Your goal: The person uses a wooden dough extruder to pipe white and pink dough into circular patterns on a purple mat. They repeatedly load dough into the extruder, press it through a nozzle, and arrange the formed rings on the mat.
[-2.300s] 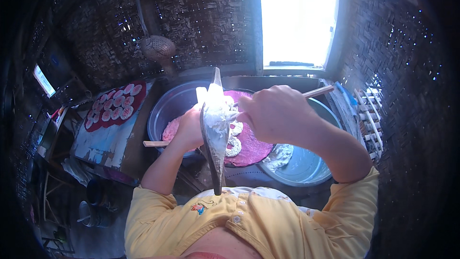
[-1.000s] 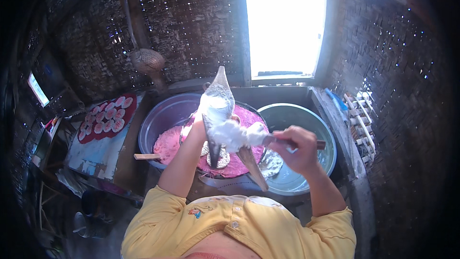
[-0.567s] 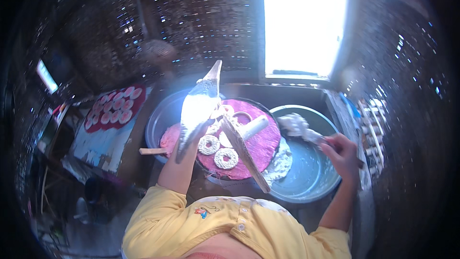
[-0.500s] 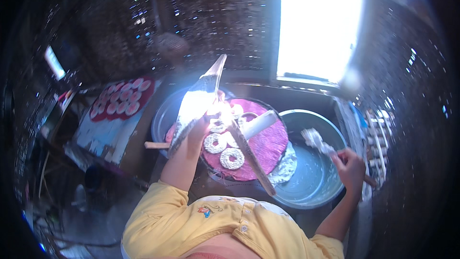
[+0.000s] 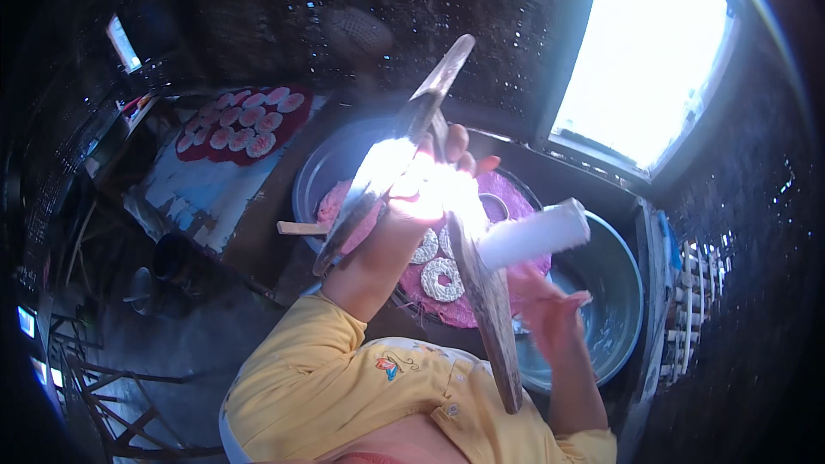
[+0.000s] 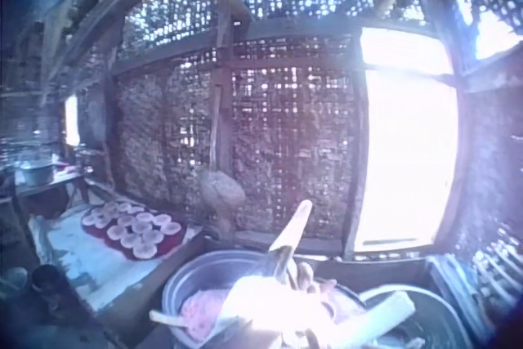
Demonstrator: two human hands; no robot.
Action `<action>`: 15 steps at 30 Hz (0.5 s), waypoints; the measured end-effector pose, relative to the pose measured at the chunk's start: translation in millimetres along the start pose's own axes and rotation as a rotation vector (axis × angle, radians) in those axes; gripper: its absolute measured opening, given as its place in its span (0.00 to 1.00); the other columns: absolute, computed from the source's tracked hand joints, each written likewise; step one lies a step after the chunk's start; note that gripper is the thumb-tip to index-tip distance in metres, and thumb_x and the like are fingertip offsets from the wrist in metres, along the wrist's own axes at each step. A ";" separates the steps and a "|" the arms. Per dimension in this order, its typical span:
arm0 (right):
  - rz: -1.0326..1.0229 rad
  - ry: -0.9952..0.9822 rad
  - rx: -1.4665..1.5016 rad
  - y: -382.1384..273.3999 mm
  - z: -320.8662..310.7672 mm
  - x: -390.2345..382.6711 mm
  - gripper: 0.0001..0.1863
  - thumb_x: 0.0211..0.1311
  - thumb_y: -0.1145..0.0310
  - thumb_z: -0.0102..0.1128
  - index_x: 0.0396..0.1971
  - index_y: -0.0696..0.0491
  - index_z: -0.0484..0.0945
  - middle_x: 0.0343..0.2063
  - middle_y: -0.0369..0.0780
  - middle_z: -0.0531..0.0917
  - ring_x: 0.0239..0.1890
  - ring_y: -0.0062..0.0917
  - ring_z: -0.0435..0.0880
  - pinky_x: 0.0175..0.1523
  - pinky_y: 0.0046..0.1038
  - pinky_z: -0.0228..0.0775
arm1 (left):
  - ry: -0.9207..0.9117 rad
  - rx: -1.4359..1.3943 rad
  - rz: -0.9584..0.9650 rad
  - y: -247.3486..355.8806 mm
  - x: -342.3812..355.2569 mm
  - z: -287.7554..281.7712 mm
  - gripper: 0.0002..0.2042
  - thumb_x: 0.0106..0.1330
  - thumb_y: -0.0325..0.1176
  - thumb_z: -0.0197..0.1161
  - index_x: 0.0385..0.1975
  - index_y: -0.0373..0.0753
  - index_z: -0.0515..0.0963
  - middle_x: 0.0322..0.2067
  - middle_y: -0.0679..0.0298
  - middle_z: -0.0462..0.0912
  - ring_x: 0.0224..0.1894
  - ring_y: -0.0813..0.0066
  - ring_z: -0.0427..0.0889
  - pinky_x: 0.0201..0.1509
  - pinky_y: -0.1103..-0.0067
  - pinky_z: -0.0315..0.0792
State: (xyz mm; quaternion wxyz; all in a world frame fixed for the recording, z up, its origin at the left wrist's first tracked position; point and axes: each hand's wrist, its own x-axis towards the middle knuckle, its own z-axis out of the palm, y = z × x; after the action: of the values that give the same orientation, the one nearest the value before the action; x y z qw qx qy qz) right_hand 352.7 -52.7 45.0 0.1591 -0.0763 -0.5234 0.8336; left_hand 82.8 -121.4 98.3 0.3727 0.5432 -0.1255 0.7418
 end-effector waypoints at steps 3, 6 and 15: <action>0.430 -0.400 0.707 -1.9 51.5 16.9 0.57 0.48 0.23 0.38 0.66 0.56 0.47 0.49 0.58 0.72 0.41 0.39 0.80 0.38 0.34 0.75 | 0.072 0.090 -0.142 -5.8 -14.1 -0.1 0.17 0.64 0.37 0.55 0.52 0.43 0.69 0.39 0.62 0.68 0.47 0.68 0.75 0.66 0.58 0.54; 0.240 -0.465 0.865 -17.4 54.7 41.0 0.50 0.53 0.33 0.45 0.66 0.54 0.48 0.45 0.58 0.74 0.24 0.34 0.79 0.19 0.26 0.70 | 0.148 0.306 -0.387 13.1 -40.0 -9.3 0.20 0.61 0.36 0.57 0.54 0.42 0.67 0.43 0.62 0.69 0.49 0.69 0.74 0.65 0.62 0.57; -0.264 0.033 -0.381 -82.6 54.5 78.9 0.51 0.44 0.72 0.63 0.68 0.46 0.43 0.54 0.48 0.68 0.31 0.24 0.78 0.29 0.17 0.69 | -0.456 1.765 -0.825 44.6 -49.9 -26.2 0.31 0.51 0.31 0.65 0.58 0.38 0.63 0.52 0.59 0.72 0.53 0.72 0.73 0.60 0.72 0.67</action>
State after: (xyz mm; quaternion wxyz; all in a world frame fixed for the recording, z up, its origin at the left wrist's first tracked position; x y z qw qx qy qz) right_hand 278.0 -38.6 146.2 0.2579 -0.0493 -0.6741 0.6904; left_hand 40.1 -157.5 53.2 0.0312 0.7558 0.6001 0.2600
